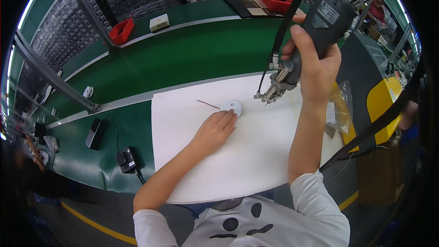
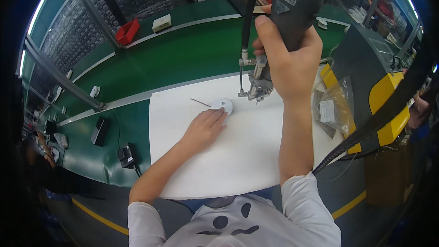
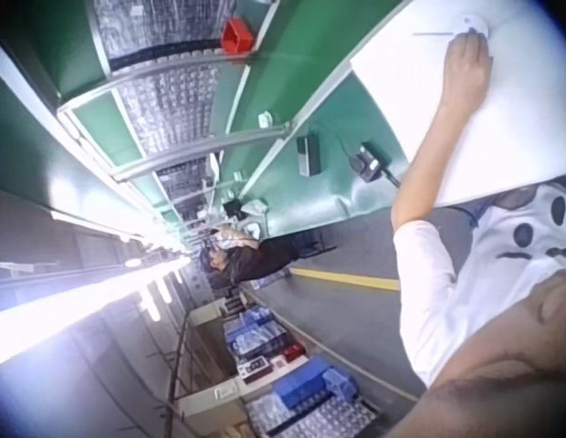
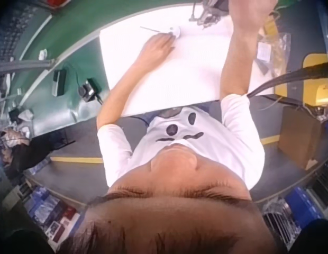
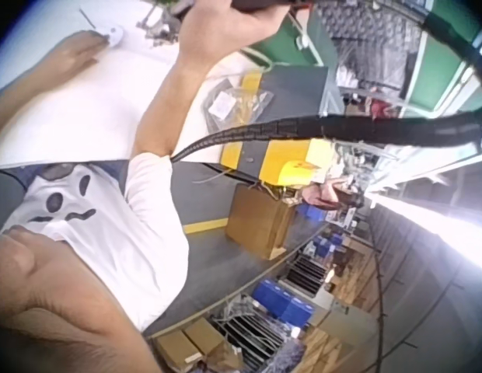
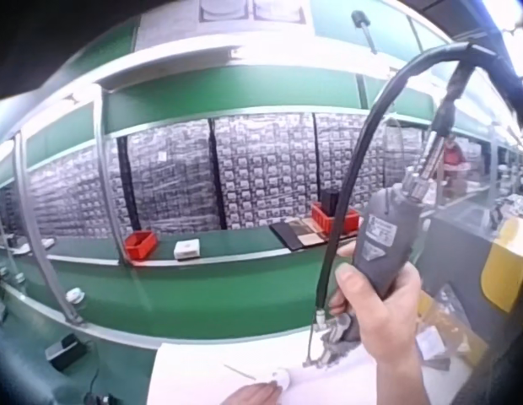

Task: The person solders wire leads onto small circular electronic components using a specialized soldering tool on an assembly line.

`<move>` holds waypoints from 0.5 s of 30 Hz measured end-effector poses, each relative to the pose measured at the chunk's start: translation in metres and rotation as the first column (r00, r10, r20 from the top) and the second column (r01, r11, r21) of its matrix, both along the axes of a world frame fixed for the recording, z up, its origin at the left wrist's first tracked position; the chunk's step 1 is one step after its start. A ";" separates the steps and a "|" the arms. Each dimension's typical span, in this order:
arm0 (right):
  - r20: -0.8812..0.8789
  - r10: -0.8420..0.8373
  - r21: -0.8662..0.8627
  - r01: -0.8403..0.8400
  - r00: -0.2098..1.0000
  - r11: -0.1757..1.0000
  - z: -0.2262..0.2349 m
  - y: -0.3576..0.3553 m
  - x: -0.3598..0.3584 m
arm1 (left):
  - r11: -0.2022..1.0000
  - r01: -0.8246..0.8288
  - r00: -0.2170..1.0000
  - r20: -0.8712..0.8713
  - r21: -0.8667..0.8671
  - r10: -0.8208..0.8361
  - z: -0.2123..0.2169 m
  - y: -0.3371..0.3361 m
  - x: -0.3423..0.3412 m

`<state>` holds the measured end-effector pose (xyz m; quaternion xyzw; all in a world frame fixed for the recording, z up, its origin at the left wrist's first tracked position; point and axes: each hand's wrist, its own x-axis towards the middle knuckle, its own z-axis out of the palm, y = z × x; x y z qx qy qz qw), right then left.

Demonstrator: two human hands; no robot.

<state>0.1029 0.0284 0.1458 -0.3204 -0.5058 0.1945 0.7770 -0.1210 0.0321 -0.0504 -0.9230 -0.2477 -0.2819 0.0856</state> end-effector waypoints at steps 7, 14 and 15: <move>-0.041 0.054 0.017 -0.053 0.998 0.998 -0.008 -0.011 -0.003 | 0.996 0.086 0.995 0.055 -0.027 -0.084 -0.006 0.001 0.028; -0.006 0.109 0.075 -0.108 0.994 0.991 -0.017 -0.002 -0.014 | 0.998 0.061 0.995 0.074 -0.021 -0.060 -0.012 0.002 0.032; -0.002 0.120 0.087 -0.119 0.993 0.989 -0.018 0.001 -0.016 | 0.998 0.063 0.997 0.055 -0.017 -0.061 -0.011 0.003 0.031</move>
